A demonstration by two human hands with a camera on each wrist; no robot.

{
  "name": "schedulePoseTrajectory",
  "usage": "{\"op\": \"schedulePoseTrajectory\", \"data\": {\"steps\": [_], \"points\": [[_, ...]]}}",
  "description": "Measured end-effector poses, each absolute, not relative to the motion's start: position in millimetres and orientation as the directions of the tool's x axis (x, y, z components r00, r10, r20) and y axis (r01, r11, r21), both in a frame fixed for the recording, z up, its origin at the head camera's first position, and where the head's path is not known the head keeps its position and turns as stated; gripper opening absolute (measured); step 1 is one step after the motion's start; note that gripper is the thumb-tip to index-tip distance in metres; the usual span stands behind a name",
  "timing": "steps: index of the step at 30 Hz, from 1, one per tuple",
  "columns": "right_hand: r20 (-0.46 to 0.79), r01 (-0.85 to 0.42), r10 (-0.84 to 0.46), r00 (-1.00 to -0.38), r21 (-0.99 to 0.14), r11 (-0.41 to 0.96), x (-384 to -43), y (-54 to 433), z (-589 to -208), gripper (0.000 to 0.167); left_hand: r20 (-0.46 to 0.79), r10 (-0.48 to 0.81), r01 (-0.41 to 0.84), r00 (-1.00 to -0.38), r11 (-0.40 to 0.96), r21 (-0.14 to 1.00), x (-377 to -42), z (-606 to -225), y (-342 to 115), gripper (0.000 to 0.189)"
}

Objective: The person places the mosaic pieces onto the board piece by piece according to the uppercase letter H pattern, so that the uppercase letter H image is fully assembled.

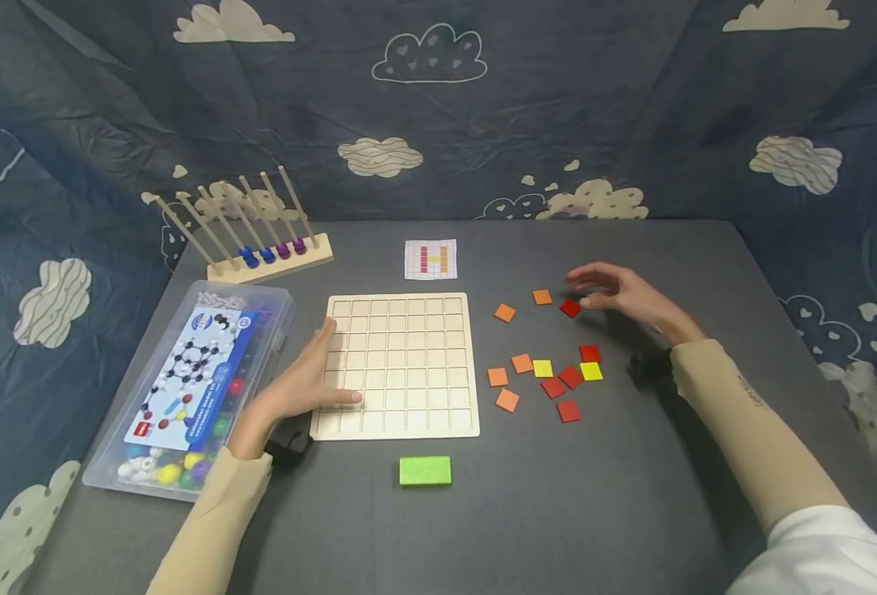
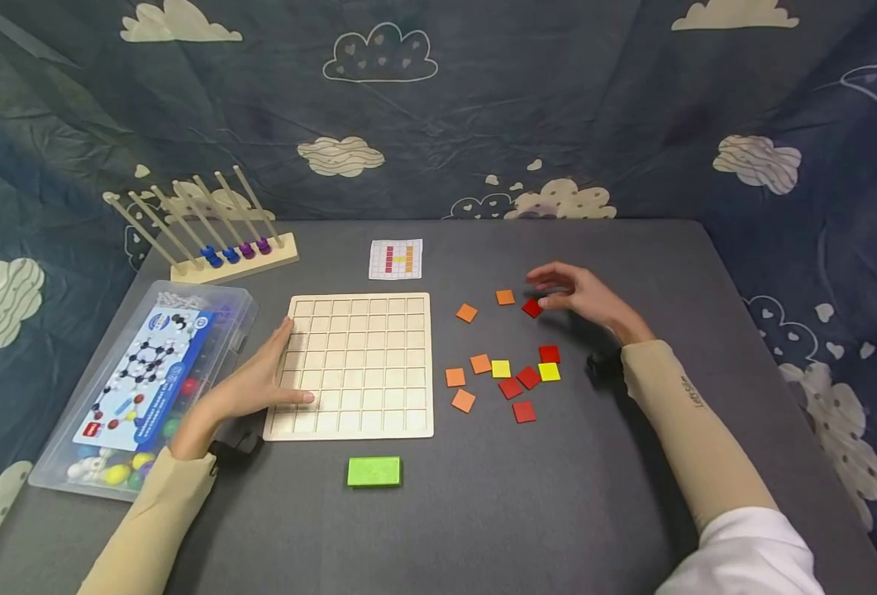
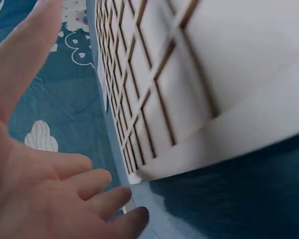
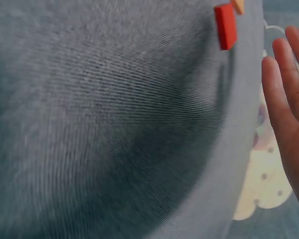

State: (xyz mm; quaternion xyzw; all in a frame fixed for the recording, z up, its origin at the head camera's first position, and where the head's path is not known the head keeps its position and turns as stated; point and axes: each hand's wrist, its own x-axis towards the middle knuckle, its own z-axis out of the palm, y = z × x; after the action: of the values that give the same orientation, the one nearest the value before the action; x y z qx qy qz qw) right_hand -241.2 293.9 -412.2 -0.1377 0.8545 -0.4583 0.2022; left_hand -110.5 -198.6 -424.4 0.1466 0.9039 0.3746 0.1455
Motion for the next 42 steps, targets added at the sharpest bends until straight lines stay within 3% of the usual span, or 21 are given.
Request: {"op": "schedulePoseTrajectory", "data": {"steps": [10,19,31,36,42], "points": [[-0.289,0.003,-0.372,-0.882,-0.793,0.609,-258.1,288.1,-429.9,0.039,-0.213,0.367,0.153,-0.906,0.752,0.641,-90.9,-433.5,-200.6,0.128],[-0.281,-0.025,-0.338,-0.898,-0.736,0.676,-259.1,282.4,-438.1,0.030,-0.199,0.359,0.180,-0.912,0.786,0.592,-87.8,-438.6,-199.8,0.129],[-0.370,0.049,-0.343,-0.863,-0.738,0.674,-260.4,286.2,-422.7,0.021,-0.203,0.353,0.185,-0.913,0.803,0.567,-88.4,-439.7,-194.0,0.129],[-0.321,0.029,-0.436,-0.841,-0.831,0.555,-261.2,257.8,-413.9,0.022,-0.206,0.350,0.182,-0.914,0.807,0.561,-87.8,-438.7,-194.9,0.128],[-0.283,0.008,-0.514,-0.810,-0.881,0.472,-263.0,181.4,-411.8,0.024,-0.219,0.344,0.168,-0.913,0.807,0.567,-85.2,-437.2,-196.7,0.130]]}}
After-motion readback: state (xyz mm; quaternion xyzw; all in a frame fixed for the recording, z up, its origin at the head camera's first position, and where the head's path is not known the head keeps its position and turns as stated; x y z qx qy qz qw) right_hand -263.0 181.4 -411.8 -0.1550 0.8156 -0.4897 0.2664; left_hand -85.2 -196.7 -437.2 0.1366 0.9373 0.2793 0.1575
